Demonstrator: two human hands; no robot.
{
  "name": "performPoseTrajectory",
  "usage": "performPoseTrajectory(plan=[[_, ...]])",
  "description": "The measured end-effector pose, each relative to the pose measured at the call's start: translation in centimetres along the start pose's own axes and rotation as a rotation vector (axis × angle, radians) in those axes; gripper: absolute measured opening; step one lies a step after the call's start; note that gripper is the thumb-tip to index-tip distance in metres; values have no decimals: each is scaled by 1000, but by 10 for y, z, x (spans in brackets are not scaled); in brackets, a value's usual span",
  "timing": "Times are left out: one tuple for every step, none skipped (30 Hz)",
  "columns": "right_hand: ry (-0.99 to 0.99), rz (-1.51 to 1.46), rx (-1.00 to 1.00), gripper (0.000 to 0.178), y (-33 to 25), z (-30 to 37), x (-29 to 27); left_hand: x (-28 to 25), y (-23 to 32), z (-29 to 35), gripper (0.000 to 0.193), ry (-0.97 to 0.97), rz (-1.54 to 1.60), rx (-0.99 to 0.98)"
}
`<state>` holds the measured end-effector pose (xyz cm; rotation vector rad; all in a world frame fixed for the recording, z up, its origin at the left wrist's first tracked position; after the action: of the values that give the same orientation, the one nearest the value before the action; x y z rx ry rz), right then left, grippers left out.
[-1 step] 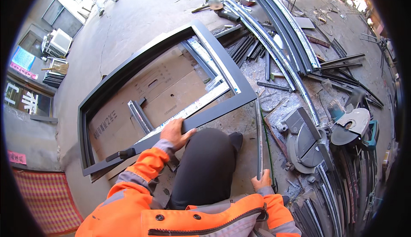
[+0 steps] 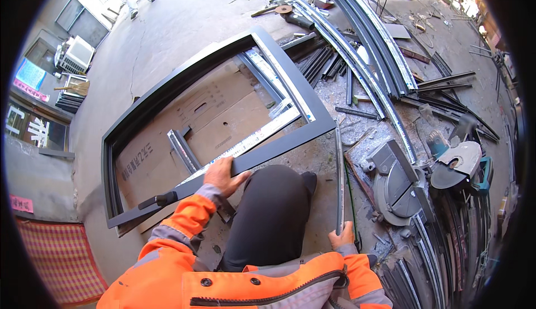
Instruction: The person measures and marks metal profiles with a tape measure and marker, then cuts them to length using a miter saw. The cut pieces are placed into a window frame assembly on the floor.
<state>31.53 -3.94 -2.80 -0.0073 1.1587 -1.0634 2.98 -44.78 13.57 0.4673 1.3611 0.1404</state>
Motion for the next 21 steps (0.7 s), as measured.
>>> performPoseTrajectory(plan=[[33,-18,1,35,4,5,-2,-12,-19,15,78,5,-42,-56],[77,-23,1,35,5,8,-6,-20,-37,30,78,-12,-64,-112],[117,-28,1,34,6,13,-10,-27,-56,42,79,-27,-88,-172],[147,-32,-10,34,5,16,-15,-32,-68,50,78,-46,-90,-193],[167,-37,-30,35,0,19,-17,-38,-85,62,78,-63,-95,-225],[135,3,28,34,2,22,-18,-43,-102,74,78,-80,-103,-260],[170,-75,-43,32,9,19,-16,-46,-108,77,75,-74,-135,-223],[197,-65,-79,30,12,18,-20,-44,-113,79,73,-41,-121,-170],[213,-63,-114,29,8,20,-19,-47,-116,81,70,-12,-119,-124],[210,-71,-113,28,7,24,-22,-42,-119,80,69,-19,-142,-134],[204,-82,-111,27,-1,30,-25,-39,-120,78,68,-28,-168,-146],[215,-106,-91,27,-8,37,-28,-41,-120,81,68,-25,-177,-154],[238,-96,-102,27,-13,42,-32,-43,-119,82,69,-21,-178,-154],[262,-110,-156,27,-19,45,-35,-48,-117,82,71,-11,-174,-140],[287,-127,-207,27,-25,49,-39,-53,-118,85,72,24,-202,-117],[269,-101,-192,27,-24,53,-39,-54,-123,92,73,-8,-244,-110],[263,-76,-179,27,-25,55,-44,-57,-122,93,74,-32,-283,-95],[258,-53,-166,27,-25,56,-47,-61,-129,94,75,-74,-290,-144],[273,-32,-166,26,-24,57,-49,-65,-134,96,75,-118,-296,-193],[287,-13,-169,26,-26,58,-52,-67,-140,99,76,-160,-302,-244],[301,7,-171,25,-29,57,-55,-66,-141,101,77,-176,-300,-234]])
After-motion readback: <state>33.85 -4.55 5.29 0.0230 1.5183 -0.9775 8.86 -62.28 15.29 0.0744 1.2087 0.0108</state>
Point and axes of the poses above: each hand's wrist, its own z-axis away from the middle knuckle, its own x-axis out of the palm, y = z × x, the point moved 10 cm from there along -z, towards the middle knuckle, and after that the axes turned 5 degrees about z, right-handed, at the moved point
